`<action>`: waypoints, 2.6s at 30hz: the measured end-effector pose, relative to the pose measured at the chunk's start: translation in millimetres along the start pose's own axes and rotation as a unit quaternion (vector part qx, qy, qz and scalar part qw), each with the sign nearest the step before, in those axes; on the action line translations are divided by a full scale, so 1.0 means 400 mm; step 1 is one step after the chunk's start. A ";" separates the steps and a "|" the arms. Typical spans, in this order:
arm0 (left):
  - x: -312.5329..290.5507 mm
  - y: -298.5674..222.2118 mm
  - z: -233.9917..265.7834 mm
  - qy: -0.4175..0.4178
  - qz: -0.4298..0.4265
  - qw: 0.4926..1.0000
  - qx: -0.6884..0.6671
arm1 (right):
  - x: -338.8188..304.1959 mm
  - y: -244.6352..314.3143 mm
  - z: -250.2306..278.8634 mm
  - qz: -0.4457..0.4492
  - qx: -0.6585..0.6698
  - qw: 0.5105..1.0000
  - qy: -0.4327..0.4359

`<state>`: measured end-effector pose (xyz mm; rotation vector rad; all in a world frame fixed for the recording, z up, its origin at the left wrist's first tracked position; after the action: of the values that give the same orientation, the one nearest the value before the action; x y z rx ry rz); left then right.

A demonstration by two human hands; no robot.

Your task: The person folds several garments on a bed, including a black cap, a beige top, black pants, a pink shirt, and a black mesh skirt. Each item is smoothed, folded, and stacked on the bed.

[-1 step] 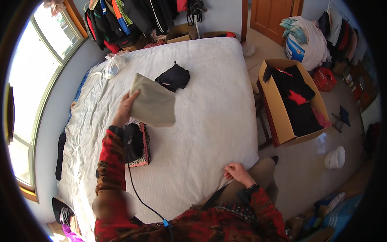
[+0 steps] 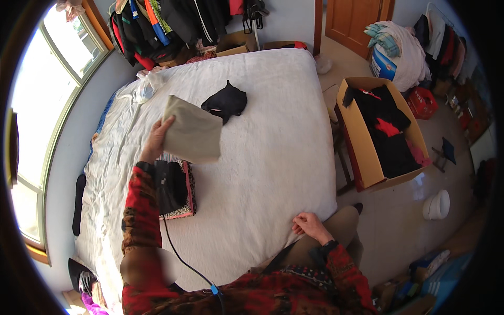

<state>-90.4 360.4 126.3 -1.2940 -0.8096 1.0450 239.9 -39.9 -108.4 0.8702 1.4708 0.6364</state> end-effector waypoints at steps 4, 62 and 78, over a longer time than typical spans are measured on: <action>0.081 0.089 0.286 -0.125 -0.019 0.965 0.228 | 0.018 -0.004 -0.003 -0.025 -0.003 1.000 -0.010; -0.106 0.075 -1.878 0.364 -0.236 0.753 0.494 | -0.117 -0.020 0.370 0.174 0.569 0.804 0.011; -0.179 -0.024 -1.911 0.380 -0.579 0.498 0.522 | -0.459 -0.160 0.491 0.178 0.511 0.804 -0.247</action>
<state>593.1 20.7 41.3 0.1341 -0.0679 -0.3087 418.6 -247.7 -74.5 2.0108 1.0964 -0.2221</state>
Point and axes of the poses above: each hand's wrist, its own x-axis towards the middle knuckle, its own z-axis out of the back of the hand, y = z × x, the point moved 6 cm from there along x, towards the middle knuckle, and after that the axes turned 4 degrees about x, right-handed, at the moved point
